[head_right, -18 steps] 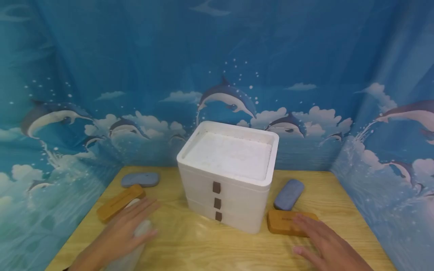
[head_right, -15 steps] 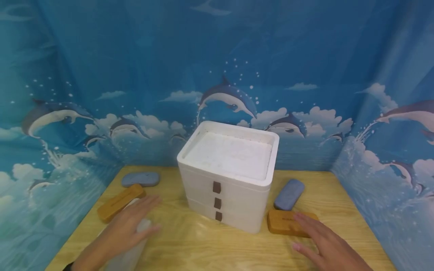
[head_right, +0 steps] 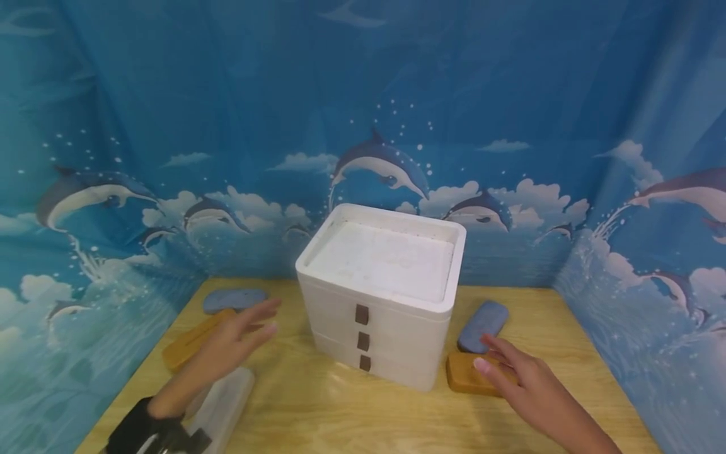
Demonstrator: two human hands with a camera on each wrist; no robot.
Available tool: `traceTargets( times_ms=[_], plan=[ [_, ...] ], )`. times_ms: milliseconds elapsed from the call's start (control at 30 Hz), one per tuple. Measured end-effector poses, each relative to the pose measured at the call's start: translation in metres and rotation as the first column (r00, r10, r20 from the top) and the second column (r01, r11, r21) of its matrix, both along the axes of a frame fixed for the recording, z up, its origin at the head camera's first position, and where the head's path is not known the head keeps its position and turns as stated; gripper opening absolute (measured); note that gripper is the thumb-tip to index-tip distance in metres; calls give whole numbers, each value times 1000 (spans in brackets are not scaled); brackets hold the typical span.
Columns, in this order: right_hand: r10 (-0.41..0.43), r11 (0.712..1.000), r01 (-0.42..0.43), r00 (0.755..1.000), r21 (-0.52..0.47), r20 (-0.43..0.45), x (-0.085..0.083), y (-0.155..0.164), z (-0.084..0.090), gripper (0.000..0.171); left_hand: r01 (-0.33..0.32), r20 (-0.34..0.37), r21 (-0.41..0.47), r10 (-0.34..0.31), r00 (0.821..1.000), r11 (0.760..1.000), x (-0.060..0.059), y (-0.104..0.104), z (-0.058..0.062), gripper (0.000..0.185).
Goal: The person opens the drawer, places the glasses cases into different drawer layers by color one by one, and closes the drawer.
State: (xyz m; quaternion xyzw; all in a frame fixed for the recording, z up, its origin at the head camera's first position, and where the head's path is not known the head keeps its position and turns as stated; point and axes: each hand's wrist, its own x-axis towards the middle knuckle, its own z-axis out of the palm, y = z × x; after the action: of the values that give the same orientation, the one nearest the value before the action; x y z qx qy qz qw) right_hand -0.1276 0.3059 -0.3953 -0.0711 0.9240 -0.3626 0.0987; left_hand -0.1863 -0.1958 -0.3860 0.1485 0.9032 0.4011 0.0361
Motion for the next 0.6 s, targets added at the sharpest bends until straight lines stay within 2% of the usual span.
traceTargets(
  times_ms=[167, 300, 500, 600],
  plan=[
    [-19, 996, 24, 999, -87, 50, -7, -11, 11, 68, 0, -2, 71, 1, 1000, 997, -10, 3, 5, 61],
    [-22, 988, 27, 999, -152, 39, -13, -16, 15, 66, -3, 3, 116, 3, 1000, 993, -17, 5, 9, 60],
    [-13, 954, 43, 995, -298, 103, -21, -24, 22, 69, -3, 70, 200, -11, 997, 980, -29, 10, 15, 64],
    [-16, 940, 65, 989, -335, 147, -23, -28, 26, 73, -7, 92, 237, -16, 996, 971, -37, 15, 17, 64]
  ],
)
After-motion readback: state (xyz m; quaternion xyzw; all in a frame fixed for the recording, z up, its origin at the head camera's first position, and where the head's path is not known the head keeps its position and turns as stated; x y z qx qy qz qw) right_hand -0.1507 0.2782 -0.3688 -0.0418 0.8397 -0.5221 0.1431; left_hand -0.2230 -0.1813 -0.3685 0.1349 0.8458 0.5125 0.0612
